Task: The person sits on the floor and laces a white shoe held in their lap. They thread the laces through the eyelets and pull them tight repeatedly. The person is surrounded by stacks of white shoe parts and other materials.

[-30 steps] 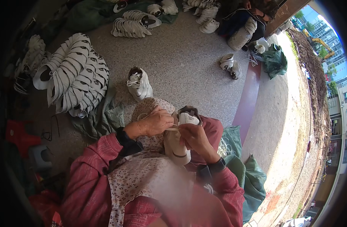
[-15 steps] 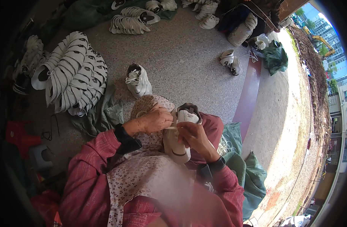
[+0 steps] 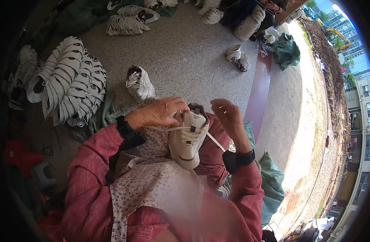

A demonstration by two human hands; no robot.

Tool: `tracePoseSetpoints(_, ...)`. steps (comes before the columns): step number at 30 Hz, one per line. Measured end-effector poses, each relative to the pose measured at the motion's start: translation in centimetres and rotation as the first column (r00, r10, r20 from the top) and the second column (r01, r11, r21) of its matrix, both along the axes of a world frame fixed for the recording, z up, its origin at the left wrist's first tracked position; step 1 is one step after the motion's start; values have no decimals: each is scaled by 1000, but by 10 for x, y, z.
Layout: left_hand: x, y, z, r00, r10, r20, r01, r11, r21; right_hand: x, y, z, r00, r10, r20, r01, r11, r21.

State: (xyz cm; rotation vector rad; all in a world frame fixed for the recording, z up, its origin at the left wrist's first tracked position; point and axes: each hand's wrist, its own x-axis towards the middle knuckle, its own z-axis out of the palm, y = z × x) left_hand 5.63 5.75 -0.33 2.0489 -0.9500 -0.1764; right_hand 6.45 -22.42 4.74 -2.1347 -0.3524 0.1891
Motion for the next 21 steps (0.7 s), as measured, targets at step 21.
tracePoseSetpoints(21, 19, -9, -6, 897, -150, -416, 177, 984, 28, -69, -5, -40, 973, 197, 120, -170, 964, -202)
